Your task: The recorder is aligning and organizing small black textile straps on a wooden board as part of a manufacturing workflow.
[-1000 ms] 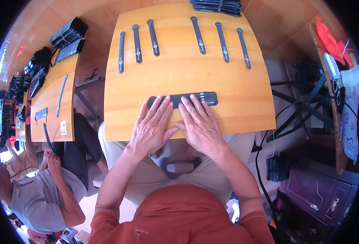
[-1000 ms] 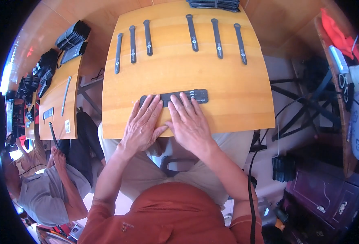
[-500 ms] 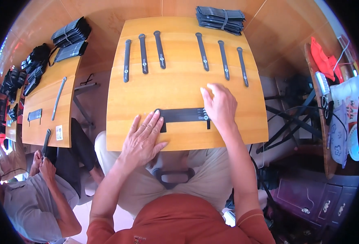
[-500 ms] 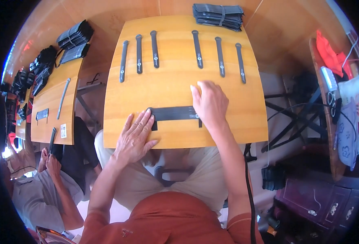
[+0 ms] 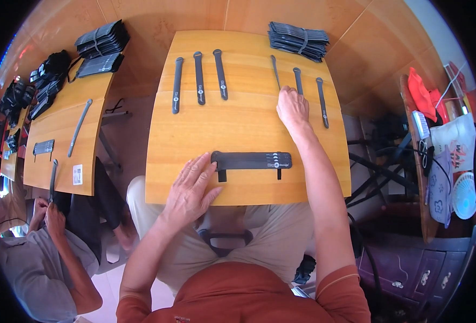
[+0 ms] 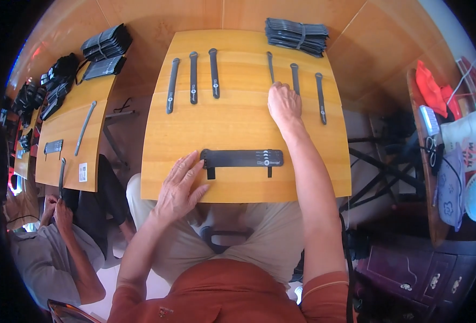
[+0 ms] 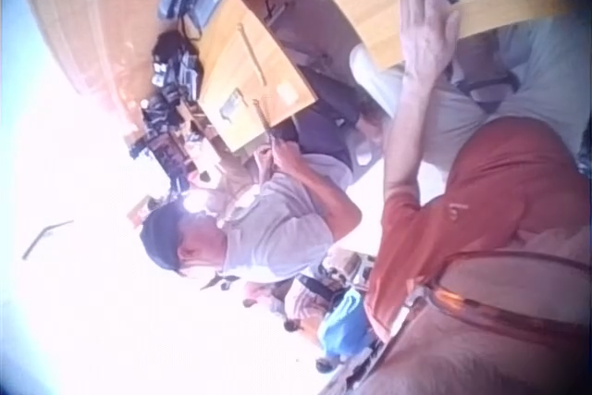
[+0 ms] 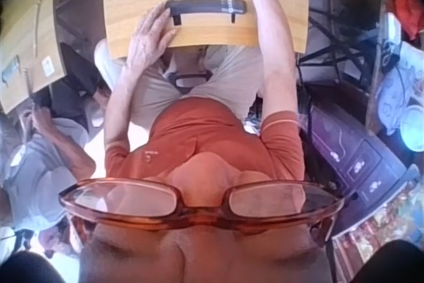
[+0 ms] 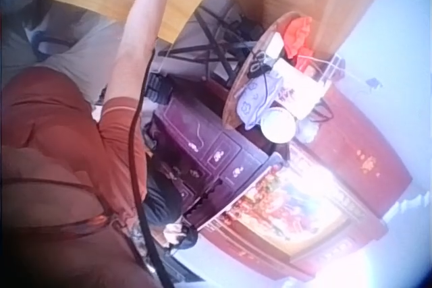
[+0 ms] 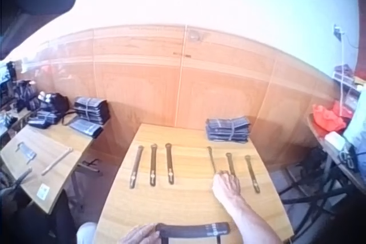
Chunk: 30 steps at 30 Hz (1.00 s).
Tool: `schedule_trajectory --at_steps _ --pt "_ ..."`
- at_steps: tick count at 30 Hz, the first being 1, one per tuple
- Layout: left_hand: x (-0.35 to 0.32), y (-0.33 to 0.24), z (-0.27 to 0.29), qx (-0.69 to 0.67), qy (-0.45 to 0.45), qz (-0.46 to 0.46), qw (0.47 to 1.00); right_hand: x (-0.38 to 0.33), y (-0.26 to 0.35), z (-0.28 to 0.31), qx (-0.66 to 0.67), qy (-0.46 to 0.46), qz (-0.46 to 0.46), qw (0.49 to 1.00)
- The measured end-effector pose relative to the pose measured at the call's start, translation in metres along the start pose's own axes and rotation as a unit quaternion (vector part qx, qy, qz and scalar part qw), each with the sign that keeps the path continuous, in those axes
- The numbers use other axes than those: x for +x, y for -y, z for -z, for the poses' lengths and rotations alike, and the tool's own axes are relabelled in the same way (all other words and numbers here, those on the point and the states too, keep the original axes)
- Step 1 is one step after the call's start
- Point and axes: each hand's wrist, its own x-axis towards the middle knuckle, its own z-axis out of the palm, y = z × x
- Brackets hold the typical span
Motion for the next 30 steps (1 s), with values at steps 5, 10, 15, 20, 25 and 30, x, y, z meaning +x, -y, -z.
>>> schedule_trajectory --at_steps 5,10,15,20,25,30 --pt "-0.008 -0.011 -0.009 -0.063 -0.058 0.034 0.996 -0.042 -0.005 0.029 0.116 -0.131 0.035 0.984" --pt "0.004 -0.059 -0.006 -0.146 -0.193 0.037 0.97 -0.143 0.026 0.109 0.409 -0.087 0.151 0.896" --pt "0.017 -0.074 0.016 0.002 -0.19 -0.101 0.976 -0.232 0.039 0.165 0.659 0.099 0.189 0.721" --pt "0.0 -0.084 0.018 -0.198 -0.038 -0.071 0.977 -0.246 0.014 0.148 0.641 -0.016 0.115 0.759" --pt "-0.007 -0.09 0.026 -0.409 0.121 0.188 0.885 -0.24 -0.001 0.109 0.674 -0.054 -0.051 0.735" --pt "-0.01 -0.072 0.015 -0.401 0.066 0.242 0.881 -0.244 -0.001 0.099 0.69 -0.027 -0.138 0.709"
